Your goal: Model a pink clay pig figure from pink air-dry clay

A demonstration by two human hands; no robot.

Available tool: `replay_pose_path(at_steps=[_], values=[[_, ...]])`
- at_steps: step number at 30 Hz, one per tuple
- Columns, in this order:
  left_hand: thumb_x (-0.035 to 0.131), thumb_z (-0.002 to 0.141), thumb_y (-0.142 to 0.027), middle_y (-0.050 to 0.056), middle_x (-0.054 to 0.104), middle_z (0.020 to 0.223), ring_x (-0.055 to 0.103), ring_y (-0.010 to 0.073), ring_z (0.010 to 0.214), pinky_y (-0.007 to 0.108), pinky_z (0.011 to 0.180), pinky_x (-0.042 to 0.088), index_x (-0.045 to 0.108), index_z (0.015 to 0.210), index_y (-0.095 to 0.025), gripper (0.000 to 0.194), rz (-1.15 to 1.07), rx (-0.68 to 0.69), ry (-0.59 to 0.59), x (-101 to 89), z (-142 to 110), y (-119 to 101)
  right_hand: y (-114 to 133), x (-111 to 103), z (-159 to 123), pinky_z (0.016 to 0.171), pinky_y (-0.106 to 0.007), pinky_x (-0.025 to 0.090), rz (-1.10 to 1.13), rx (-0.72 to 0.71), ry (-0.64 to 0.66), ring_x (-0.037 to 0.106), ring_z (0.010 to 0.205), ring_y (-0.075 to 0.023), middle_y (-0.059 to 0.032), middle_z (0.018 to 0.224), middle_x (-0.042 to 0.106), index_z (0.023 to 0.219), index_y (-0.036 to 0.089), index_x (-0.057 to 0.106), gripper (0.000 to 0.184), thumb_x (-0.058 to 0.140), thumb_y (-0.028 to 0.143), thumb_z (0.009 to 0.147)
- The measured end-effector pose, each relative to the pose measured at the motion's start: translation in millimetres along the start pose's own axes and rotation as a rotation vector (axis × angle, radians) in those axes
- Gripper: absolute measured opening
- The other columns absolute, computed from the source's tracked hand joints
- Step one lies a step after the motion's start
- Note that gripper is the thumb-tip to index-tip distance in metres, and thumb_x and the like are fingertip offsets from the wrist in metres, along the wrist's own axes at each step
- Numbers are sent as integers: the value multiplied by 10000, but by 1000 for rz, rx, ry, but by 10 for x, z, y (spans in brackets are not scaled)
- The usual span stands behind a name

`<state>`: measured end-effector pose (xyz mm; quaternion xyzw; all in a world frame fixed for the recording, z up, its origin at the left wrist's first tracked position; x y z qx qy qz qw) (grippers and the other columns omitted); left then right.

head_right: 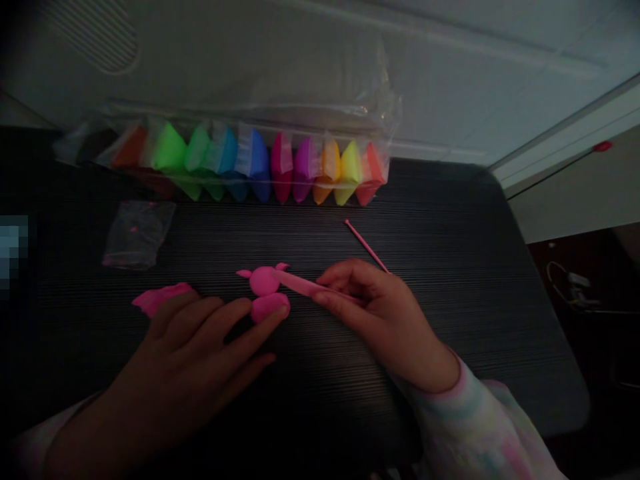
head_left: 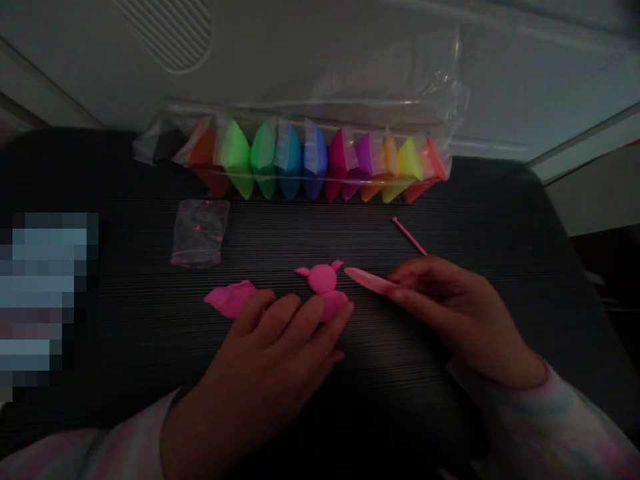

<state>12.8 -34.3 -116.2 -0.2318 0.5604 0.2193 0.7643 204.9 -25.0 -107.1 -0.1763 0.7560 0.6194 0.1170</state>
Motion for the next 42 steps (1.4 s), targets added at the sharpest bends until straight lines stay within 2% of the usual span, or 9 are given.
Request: replay_pose_path(at_steps=[5, 8, 12, 15, 20, 25, 30, 37, 42], values=[[499, 815, -347, 26, 576, 976, 477, 209, 860, 386, 777, 346, 540, 1141, -233, 347, 19, -13, 11, 47, 30, -27, -16, -3, -3, 493, -156, 445, -19, -15, 8, 564, 563, -74, 38, 624, 603, 796, 218, 592, 78, 597, 286, 759], [503, 811, -352, 27, 579, 982, 484, 211, 859, 389, 774, 357, 535, 1141, -228, 354, 16, -8, 4, 34, 35, -12, -19, -12, -16, 551, -178, 463, -62, -38, 48, 585, 657, -92, 20, 738, 624, 896, 235, 587, 110, 536, 271, 805], [534, 784, -240, 44, 593, 908, 492, 213, 827, 390, 752, 383, 559, 1083, -183, 306, 7, -2, -96, -101, -7, 72, -9, 11, -23, 648, -243, 469, -136, -73, 118, 592, 778, -135, -7, 866, 636, 930, 232, 584, 137, 514, 276, 820], [563, 742, -178, 54, 599, 849, 498, 222, 812, 393, 731, 403, 597, 967, -174, 227, 20, -52, -180, -194, -50, 161, 26, 76, -6, 672, -279, 431, -268, -135, 175, 566, 765, -143, -10, 829, 628, 903, 221, 585, 129, 480, 257, 839], [583, 717, -153, 45, 599, 809, 498, 218, 789, 389, 704, 412, 609, 949, -186, 237, -2, -63, -192, -175, -50, 209, 66, 198, 67, 734, -321, 355, -439, -244, 294, 505, 728, -144, 1, 737, 596, 838, 207, 573, 135, 449, 259, 853], [555, 746, -157, 29, 610, 819, 488, 205, 794, 374, 721, 399, 626, 939, -204, 211, -34, -19, -133, -121, -9, 178, 42, 194, 161, 702, -299, 338, -509, -227, 279, 476, 730, -152, -2, 693, 555, 778, 196, 549, 135, 463, 280, 840], [524, 768, -185, 34, 615, 850, 483, 219, 819, 392, 731, 392, 626, 962, -202, 220, -45, -20, -76, -87, -12, 172, 65, 210, 200, 748, -317, 303, -560, -287, 313, 490, 685, -134, 21, 672, 561, 797, 196, 549, 100, 476, 251, 837], [507, 775, -174, 40, 617, 840, 485, 221, 831, 385, 729, 398, 631, 939, -174, 205, -43, -15, -64, -51, 33, 162, 83, 240, 176, 736, -330, 286, -706, -275, 223, 499, 693, -153, 12, 684, 578, 769, 200, 559, 89, 513, 259, 816], [535, 757, -181, 34, 613, 838, 486, 205, 809, 379, 728, 407, 624, 953, -182, 215, -49, -6, -100, -97, 12, 147, 60, 220, 146, 718, -318, 291, -635, -291, 210, 481, 688, -144, 2, 704, 569, 785, 191, 542, 100, 473, 241, 836]])
Point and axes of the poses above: each hand's wrist, its own z-axis towards the middle knuckle, its own x-axis out of the palm, y = z × x, the point moved 3 cm from there along z, towards the middle knuckle
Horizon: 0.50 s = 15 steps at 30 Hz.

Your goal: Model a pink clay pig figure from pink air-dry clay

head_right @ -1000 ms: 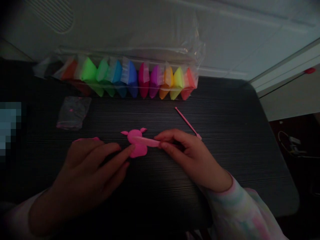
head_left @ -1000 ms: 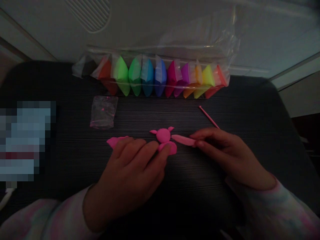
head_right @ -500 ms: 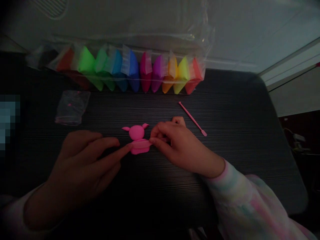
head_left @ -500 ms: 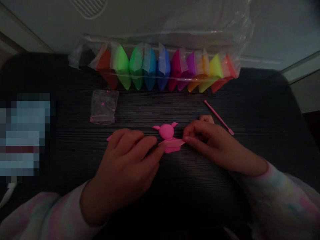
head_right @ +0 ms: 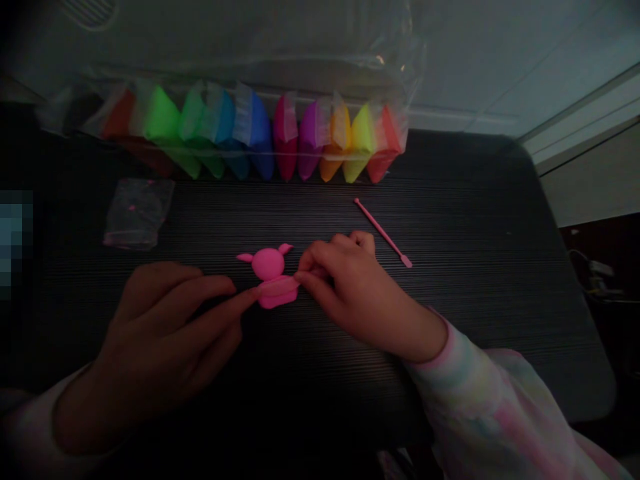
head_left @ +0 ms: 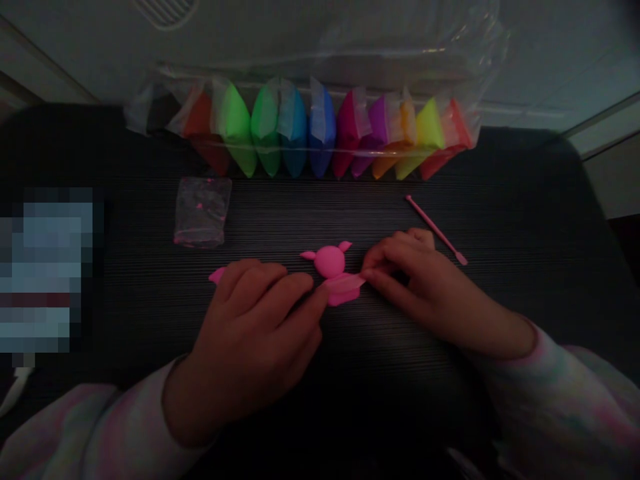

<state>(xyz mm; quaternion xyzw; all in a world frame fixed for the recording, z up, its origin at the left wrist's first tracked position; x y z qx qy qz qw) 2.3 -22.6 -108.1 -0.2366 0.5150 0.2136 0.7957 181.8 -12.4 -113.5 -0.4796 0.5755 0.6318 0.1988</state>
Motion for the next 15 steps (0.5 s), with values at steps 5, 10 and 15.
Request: replay_pose_path(at_steps=[5, 10, 15], values=[[546, 746, -179, 40, 608, 839, 490, 203, 806, 385, 735, 414, 621, 970, -178, 235, 9, -4, -8, -12, -22, -9, -27, -12, 7, 716, -315, 291, 21, 23, -40, 475, 674, -139, 10, 681, 558, 767, 192, 545, 102, 477, 234, 829], [537, 748, -175, 42, 611, 835, 487, 209, 802, 388, 720, 414, 625, 956, -171, 226, -20, 10, 8, 13, -16, -10, -13, 11, 39, 720, -331, 289, -50, 10, -29, 476, 678, -149, 2, 673, 565, 765, 190, 556, 92, 496, 234, 819], [544, 742, -168, 32, 605, 815, 495, 202, 802, 381, 721, 425, 624, 912, -185, 189, -27, 3, -15, -36, -22, -3, -25, -4, 20, 718, -327, 294, -26, -11, -42, 480, 686, -148, 1, 690, 571, 782, 194, 552, 91, 484, 237, 825]])
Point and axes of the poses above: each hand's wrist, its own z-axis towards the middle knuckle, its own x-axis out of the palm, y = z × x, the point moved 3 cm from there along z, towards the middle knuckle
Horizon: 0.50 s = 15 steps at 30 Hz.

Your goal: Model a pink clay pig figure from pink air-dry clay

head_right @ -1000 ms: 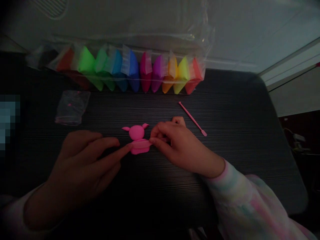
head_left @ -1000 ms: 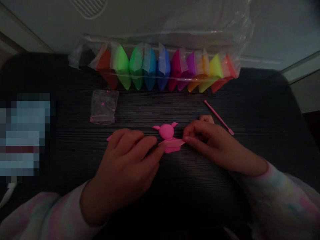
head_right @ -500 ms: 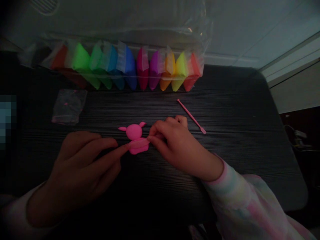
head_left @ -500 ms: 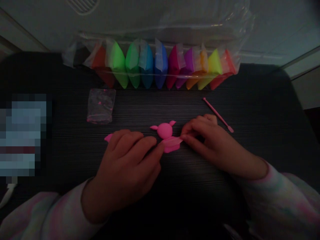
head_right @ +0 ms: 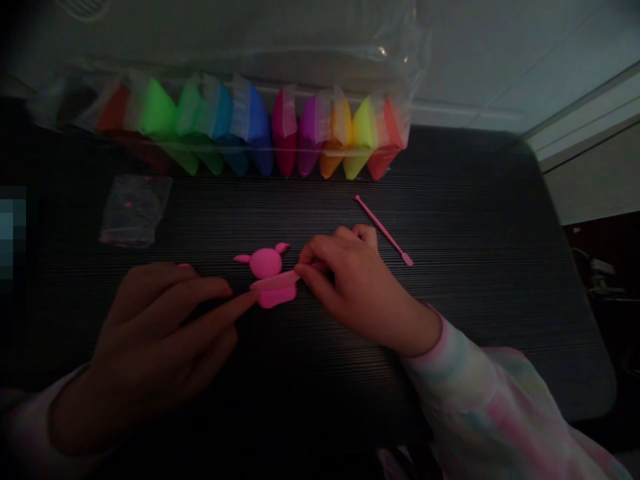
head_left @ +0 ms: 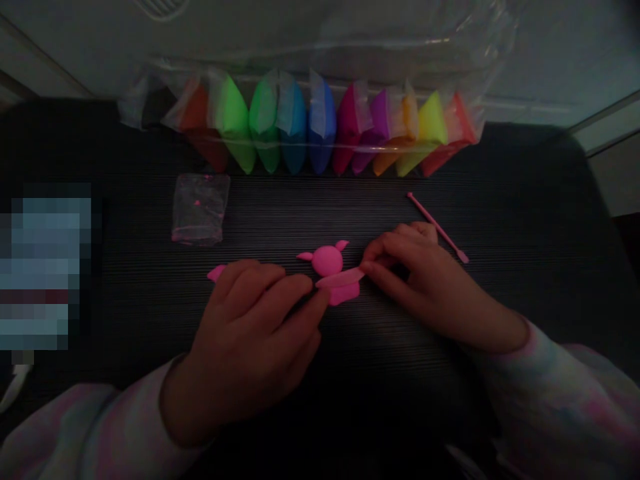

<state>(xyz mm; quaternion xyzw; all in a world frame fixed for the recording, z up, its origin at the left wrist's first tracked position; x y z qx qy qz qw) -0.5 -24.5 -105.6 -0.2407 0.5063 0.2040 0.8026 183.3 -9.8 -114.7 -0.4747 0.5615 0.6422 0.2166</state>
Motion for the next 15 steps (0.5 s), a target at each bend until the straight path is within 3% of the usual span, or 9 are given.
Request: replay_pose_path(at_steps=[5, 15], values=[[555, 737, -158, 26, 598, 820, 494, 196, 812, 368, 720, 427, 607, 943, -209, 218, -17, -43, -29, -20, -29, 23, 22, -4, -32, 731, -329, 295, 51, -3, 17, 487, 688, -149, 0, 684, 573, 763, 194, 549, 100, 490, 246, 824], [508, 771, -196, 30, 618, 824, 480, 209, 786, 389, 704, 411, 636, 877, -188, 165, -19, 18, 76, 61, 24, -3, 35, 41, -32, 753, -359, 275, -71, -62, 5, 468, 699, -160, -3, 686, 566, 747, 193, 529, 111, 497, 264, 825]])
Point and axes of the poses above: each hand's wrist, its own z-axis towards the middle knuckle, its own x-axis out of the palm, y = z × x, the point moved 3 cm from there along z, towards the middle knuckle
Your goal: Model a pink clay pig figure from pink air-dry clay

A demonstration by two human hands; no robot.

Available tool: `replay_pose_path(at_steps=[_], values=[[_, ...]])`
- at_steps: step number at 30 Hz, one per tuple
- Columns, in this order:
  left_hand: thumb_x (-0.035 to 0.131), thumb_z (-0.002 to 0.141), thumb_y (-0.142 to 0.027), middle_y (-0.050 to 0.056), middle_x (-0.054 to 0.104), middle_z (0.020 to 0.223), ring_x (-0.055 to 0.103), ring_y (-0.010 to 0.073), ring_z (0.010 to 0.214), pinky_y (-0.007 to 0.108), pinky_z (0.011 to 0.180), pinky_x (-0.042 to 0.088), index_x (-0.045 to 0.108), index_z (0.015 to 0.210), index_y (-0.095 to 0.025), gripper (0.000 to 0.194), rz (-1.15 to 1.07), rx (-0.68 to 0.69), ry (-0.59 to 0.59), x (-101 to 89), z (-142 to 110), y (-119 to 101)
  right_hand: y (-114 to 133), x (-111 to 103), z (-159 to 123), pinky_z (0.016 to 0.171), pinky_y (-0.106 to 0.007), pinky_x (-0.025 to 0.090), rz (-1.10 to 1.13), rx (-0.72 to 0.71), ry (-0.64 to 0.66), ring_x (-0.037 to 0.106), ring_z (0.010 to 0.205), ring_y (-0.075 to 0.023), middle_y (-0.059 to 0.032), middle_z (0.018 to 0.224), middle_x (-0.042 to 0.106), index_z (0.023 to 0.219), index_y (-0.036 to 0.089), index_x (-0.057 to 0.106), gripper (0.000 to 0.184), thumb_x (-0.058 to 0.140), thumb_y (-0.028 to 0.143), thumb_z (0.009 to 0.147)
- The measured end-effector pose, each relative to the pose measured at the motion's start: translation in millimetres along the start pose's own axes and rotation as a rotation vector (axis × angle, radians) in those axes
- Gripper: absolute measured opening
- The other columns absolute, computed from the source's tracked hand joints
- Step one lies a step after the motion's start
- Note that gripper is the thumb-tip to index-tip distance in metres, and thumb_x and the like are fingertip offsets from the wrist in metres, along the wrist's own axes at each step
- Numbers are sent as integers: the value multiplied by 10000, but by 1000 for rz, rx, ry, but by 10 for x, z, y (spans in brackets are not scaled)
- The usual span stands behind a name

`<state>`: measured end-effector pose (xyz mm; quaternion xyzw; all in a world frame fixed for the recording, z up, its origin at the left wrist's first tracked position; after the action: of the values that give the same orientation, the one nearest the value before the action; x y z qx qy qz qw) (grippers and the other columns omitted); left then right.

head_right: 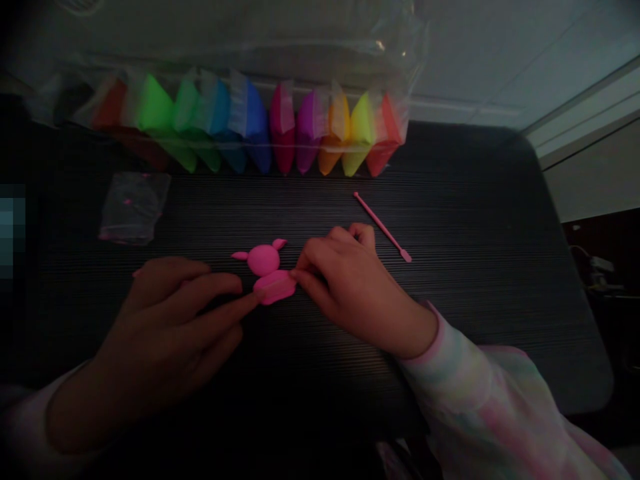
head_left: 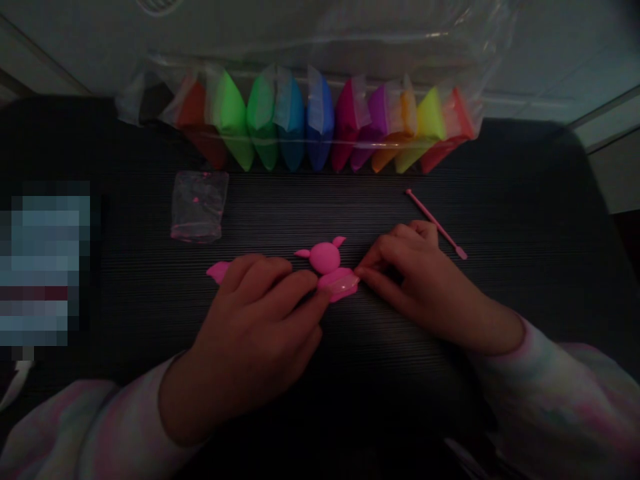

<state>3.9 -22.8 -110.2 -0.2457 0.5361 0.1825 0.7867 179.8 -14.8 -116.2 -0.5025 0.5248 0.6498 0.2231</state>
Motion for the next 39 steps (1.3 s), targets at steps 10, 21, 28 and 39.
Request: replay_pose_path(at_steps=[10, 21, 28, 39], values=[[551, 743, -157, 20, 588, 796, 491, 192, 789, 366, 685, 444, 602, 930, -195, 197, -28, -36, -128, -99, -68, 21, -2, -30, -5, 748, -330, 281, 128, 3, 1, 468, 686, -138, 16, 673, 556, 733, 183, 536, 118, 546, 277, 804], [544, 746, -161, 26, 595, 784, 494, 202, 751, 386, 677, 452, 605, 910, -195, 178, -34, -28, -139, -59, -43, 29, -11, -29, -29, 733, -320, 283, 145, 11, -51, 469, 675, -136, 22, 652, 550, 722, 184, 543, 127, 559, 286, 795], [537, 756, -166, 25, 584, 795, 495, 192, 756, 376, 668, 465, 601, 888, -213, 154, -24, -36, -148, -54, -47, 44, -4, 8, -32, 753, -340, 263, 93, -7, -24, 476, 686, -140, 20, 666, 568, 728, 186, 545, 116, 558, 279, 797], [541, 752, -162, 36, 587, 801, 506, 205, 779, 386, 673, 462, 601, 868, -200, 136, -19, -86, -160, -53, -56, 63, -4, 7, -36, 760, -331, 284, 146, -26, -36, 483, 685, -137, 15, 678, 571, 745, 187, 540, 99, 552, 271, 797]])
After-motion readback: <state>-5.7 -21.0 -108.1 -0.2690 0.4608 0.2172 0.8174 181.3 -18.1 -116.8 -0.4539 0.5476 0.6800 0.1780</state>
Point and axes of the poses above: each hand's wrist, its own z-axis towards the middle knuckle, its own x-axis out of the palm, y = z × x, the point moved 3 cm from there along z, towards the middle knuckle
